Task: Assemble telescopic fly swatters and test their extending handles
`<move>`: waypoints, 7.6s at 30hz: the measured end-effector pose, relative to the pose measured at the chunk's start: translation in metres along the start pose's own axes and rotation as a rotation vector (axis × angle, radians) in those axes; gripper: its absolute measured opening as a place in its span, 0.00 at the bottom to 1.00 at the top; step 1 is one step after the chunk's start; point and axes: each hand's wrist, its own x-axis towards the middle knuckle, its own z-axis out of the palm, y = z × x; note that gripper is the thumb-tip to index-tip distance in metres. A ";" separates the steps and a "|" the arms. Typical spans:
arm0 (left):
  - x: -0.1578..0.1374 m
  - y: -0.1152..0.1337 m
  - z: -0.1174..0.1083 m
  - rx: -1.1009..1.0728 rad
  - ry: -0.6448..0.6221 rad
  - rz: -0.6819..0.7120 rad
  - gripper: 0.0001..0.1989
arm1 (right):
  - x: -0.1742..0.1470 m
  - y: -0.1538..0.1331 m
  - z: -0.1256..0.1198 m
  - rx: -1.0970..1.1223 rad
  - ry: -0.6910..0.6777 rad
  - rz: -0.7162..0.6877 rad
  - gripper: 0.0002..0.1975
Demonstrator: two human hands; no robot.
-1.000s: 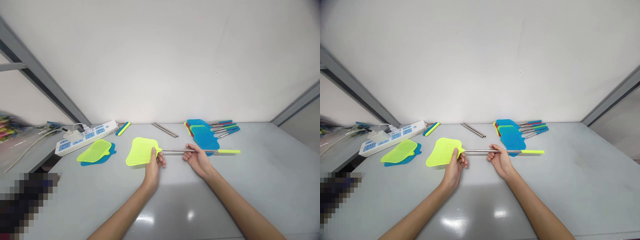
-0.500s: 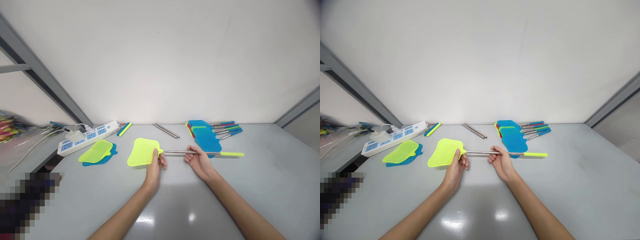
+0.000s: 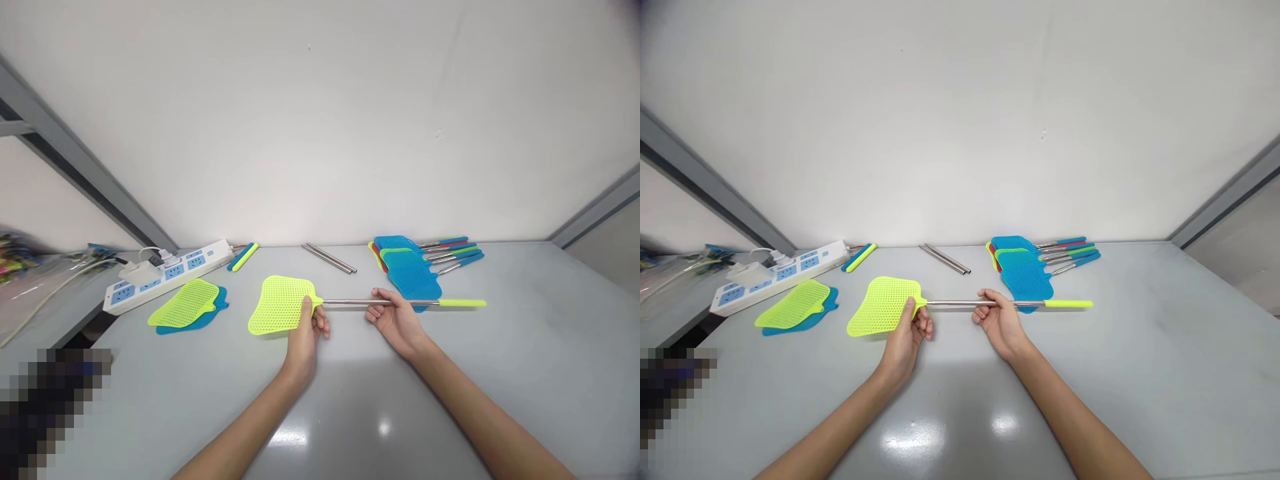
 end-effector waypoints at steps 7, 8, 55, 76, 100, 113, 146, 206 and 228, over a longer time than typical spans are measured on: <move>0.001 0.000 0.000 -0.001 -0.006 -0.003 0.16 | 0.001 -0.001 -0.001 0.019 -0.018 0.006 0.04; 0.001 0.000 0.000 0.004 -0.007 -0.005 0.17 | 0.001 -0.001 -0.001 0.024 -0.020 0.010 0.04; -0.005 0.003 -0.007 0.011 -0.364 -0.164 0.21 | -0.017 0.000 0.002 -0.243 -0.152 0.077 0.21; -0.015 -0.002 0.000 0.092 -0.311 -0.188 0.22 | -0.022 0.011 0.012 -0.218 -0.134 0.193 0.21; -0.009 -0.010 -0.001 -0.004 -0.243 -0.207 0.24 | -0.020 0.015 0.007 -0.153 -0.128 0.222 0.20; -0.011 -0.004 0.000 -0.012 -0.219 -0.209 0.20 | -0.022 0.014 0.009 -0.197 -0.125 0.229 0.19; -0.011 -0.006 -0.001 0.165 -0.079 -0.044 0.20 | -0.001 -0.020 -0.005 -0.068 0.311 -0.211 0.10; -0.038 0.000 0.003 0.470 -0.783 -0.235 0.19 | -0.013 -0.037 -0.019 0.392 0.139 -0.258 0.17; -0.028 0.003 0.003 0.176 -0.715 -0.350 0.21 | -0.028 -0.019 0.005 0.522 0.197 -0.254 0.15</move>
